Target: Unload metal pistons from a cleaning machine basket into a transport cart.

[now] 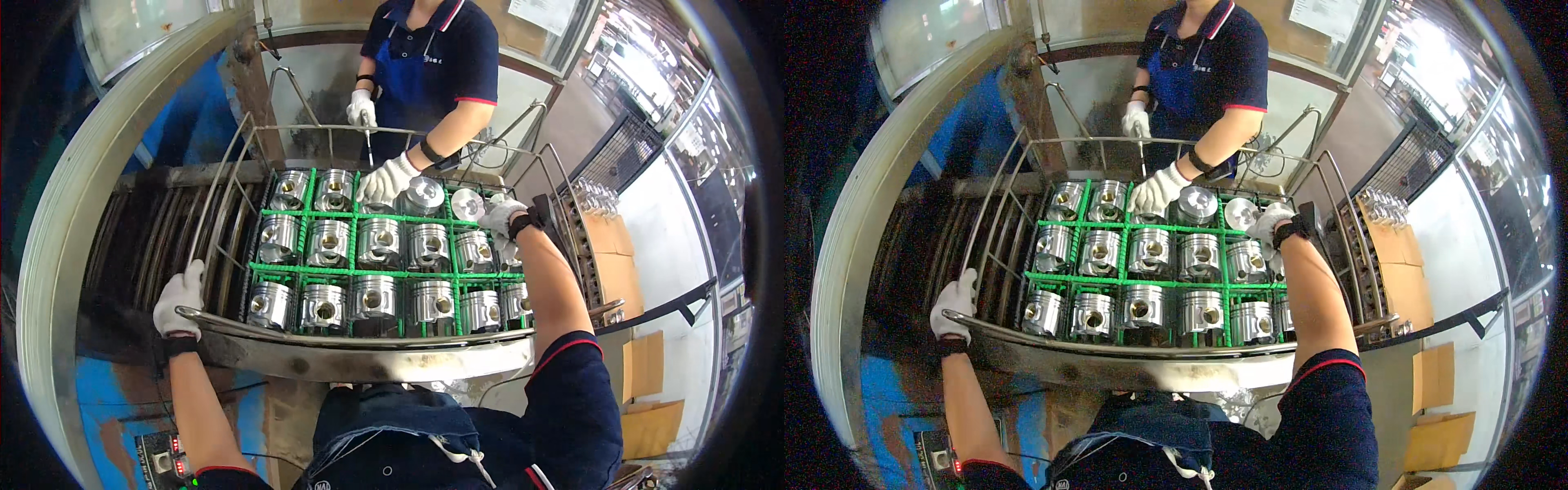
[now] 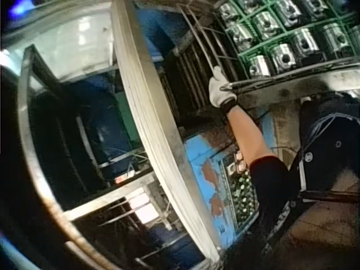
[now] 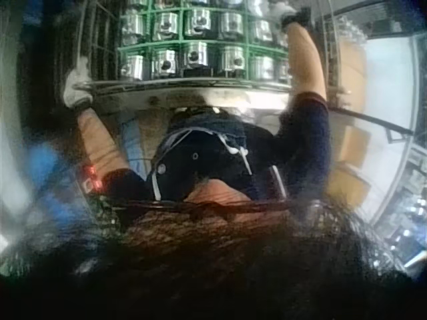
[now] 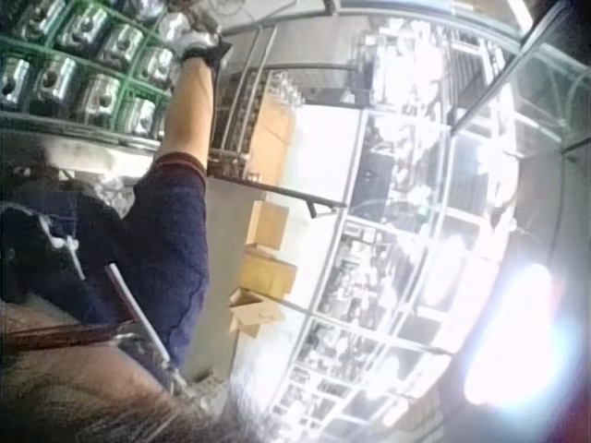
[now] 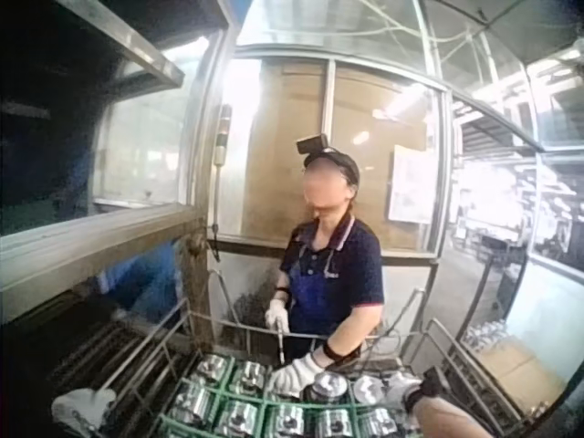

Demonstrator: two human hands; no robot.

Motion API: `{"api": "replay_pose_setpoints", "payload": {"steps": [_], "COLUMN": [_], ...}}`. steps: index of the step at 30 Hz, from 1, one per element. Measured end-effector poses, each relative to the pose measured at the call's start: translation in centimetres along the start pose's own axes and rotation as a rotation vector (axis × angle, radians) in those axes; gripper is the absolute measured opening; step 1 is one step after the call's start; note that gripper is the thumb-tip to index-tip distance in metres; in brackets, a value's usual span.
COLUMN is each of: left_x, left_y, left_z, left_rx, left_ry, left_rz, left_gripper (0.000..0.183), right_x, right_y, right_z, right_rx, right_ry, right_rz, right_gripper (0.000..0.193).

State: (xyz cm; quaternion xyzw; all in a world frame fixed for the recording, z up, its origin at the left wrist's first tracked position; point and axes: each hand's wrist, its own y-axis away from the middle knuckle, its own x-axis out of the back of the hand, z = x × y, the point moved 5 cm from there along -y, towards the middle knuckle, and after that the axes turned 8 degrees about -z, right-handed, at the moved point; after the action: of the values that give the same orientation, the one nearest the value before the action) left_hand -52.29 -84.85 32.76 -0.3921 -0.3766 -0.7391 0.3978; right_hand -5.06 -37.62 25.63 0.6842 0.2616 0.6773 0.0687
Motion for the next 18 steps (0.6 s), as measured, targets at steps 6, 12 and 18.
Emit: {"api": "replay_pose_setpoints", "payload": {"steps": [6,12,18], "left_x": [1.1,1.5,1.6], "left_y": [1.9,2.1,1.9], "left_z": [2.4,3.8,3.0], "left_rx": [-0.116,-0.021,-0.04], "left_ry": [-0.334,-0.319,-0.303], "left_rz": [0.222,0.156,0.177], "left_gripper": [0.056,0.054,0.053], "right_x": [1.5,2.4,1.7], "right_y": [4.7,1.7,3.7], "right_z": [-8.1,-13.9,-21.1], "right_rx": [-0.018,0.361,0.372], "right_ry": [-0.461,0.261,0.123], "right_rz": [-0.217,-0.094,-0.201], "right_gripper": [0.05,0.051,0.067]}}
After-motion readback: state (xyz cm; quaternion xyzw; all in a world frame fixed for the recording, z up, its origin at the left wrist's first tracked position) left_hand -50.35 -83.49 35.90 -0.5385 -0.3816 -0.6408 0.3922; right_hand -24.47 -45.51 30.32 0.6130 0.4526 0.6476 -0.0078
